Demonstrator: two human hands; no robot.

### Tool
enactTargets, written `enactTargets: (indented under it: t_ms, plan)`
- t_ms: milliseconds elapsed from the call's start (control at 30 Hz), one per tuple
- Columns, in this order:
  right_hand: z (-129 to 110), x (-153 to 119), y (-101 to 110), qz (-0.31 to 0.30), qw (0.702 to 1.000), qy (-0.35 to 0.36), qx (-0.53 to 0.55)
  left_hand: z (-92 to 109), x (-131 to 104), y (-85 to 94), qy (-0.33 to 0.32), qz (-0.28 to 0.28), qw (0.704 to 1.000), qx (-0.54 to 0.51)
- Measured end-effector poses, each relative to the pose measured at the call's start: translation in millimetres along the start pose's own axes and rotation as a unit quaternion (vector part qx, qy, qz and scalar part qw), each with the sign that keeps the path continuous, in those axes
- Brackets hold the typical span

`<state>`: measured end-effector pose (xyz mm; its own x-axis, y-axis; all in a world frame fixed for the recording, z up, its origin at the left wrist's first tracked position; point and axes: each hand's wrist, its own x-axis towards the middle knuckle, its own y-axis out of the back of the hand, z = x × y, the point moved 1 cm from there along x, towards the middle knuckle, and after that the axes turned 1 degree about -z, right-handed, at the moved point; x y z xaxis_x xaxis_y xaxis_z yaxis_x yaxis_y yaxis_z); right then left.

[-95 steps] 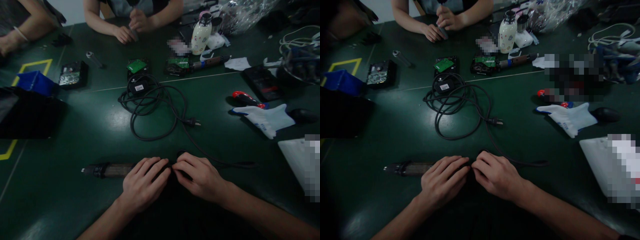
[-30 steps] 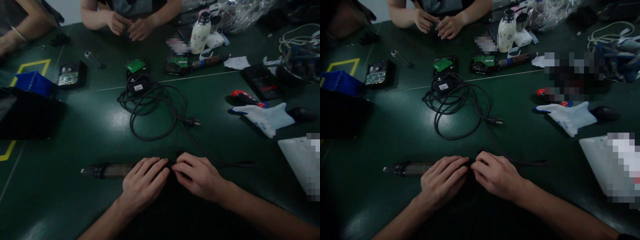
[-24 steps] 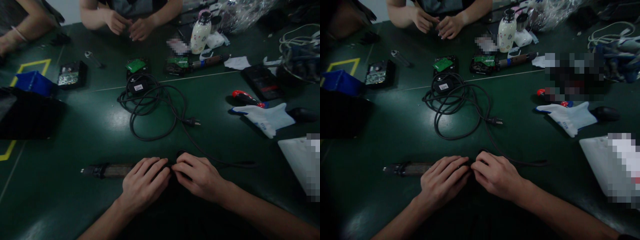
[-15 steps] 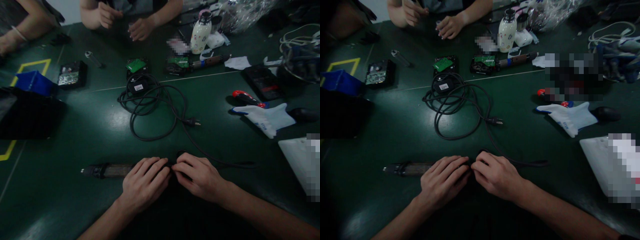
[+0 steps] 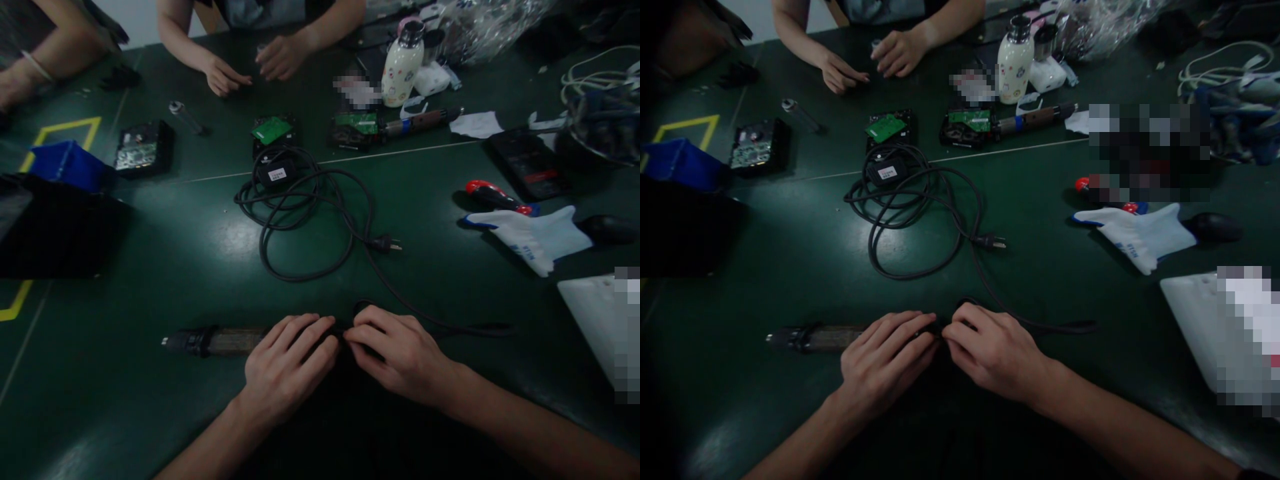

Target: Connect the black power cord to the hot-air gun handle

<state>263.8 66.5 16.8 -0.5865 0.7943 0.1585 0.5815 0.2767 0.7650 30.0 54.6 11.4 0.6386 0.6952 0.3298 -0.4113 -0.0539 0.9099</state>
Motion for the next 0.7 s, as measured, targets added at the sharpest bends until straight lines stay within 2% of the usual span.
enactTargets:
  t_ms: [333, 500, 700]
  plan:
    - [0.8, -1.0, -1.7, 0.006, 1.0, 0.002, -0.002, -0.8, -0.6, 0.2, 0.002, 0.002, 1.0, -0.002]
    - [0.1, -1.0, -0.6, 0.002, 1.0, -0.001, -0.002, -0.6, -0.6, 1.6, -0.022, -0.014, 1.0, -0.002]
    - [-0.1, -0.4, -1.0, 0.002, 1.0, 0.0, 0.0, -0.1, 0.5, 1.4, -0.002, -0.003, 1.0, -0.01]
